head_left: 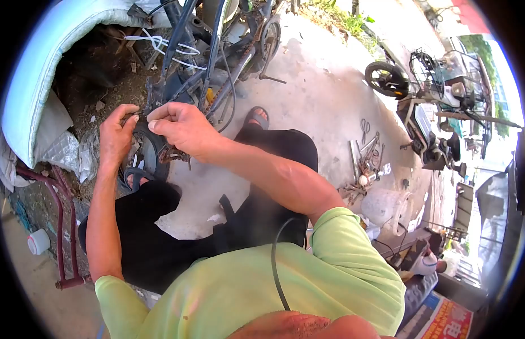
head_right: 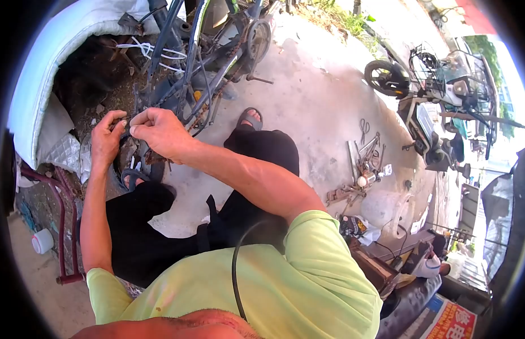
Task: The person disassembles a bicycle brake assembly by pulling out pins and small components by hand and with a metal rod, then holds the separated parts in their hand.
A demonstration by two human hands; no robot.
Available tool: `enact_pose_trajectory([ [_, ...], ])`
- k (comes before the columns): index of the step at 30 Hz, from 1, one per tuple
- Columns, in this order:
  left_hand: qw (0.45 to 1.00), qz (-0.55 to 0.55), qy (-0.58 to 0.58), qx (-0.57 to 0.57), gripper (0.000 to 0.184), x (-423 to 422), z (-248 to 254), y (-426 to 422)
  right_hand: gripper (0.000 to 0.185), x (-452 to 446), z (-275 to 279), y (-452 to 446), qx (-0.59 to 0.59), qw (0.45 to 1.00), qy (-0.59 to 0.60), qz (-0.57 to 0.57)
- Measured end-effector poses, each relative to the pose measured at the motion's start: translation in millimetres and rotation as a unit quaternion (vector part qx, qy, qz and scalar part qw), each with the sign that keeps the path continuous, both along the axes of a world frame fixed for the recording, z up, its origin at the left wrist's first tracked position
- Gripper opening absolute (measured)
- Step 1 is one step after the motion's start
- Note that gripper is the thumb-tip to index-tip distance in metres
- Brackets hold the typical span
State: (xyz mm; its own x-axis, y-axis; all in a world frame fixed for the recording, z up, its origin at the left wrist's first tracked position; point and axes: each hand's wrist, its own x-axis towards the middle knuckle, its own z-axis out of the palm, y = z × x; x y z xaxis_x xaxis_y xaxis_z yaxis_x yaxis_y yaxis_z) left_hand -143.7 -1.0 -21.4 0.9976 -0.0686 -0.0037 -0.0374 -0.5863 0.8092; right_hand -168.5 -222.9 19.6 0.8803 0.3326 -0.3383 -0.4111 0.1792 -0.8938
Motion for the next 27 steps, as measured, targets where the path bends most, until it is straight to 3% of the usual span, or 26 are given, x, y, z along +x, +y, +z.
enact_pose_trajectory([
  [3, 1.000, -0.015, -0.001, 0.003, 0.020, 2.3, -5.4, 2.0, 0.028, 16.8, -16.9, 15.5, -0.019, 0.997, -0.074, -0.025],
  [7, 0.999, -0.014, -0.034, 0.032, 0.023, 2.1, -5.9, 0.1, 0.036, 45.6, -33.6, 32.2, -0.256, 0.942, -0.215, 0.038],
  [9, 0.999, -0.028, -0.028, 0.030, 0.022, 3.7, -7.1, 1.3, 0.032, 50.6, -30.1, 36.7, -0.322, 0.931, -0.158, 0.061],
  [11, 0.999, -0.037, -0.025, 0.015, 0.022, 5.9, -12.1, 7.1, 0.032, 56.8, -39.5, 44.1, -0.376, 0.902, -0.180, 0.113],
  [16, 0.998, -0.041, -0.032, 0.017, 0.022, 8.0, -16.8, 10.2, 0.029, 54.9, -37.5, 50.9, -0.436, 0.852, -0.257, 0.133],
  [23, 0.999, -0.035, -0.031, 0.017, 0.019, 6.1, -17.1, 8.4, 0.026, 56.6, -44.7, 49.2, -0.450, 0.838, -0.280, 0.130],
  [27, 0.995, 0.011, 0.002, -0.096, 0.017, 4.8, -21.5, 5.0, 0.025, 56.5, -44.1, 47.8, -0.440, 0.846, -0.272, 0.132],
])
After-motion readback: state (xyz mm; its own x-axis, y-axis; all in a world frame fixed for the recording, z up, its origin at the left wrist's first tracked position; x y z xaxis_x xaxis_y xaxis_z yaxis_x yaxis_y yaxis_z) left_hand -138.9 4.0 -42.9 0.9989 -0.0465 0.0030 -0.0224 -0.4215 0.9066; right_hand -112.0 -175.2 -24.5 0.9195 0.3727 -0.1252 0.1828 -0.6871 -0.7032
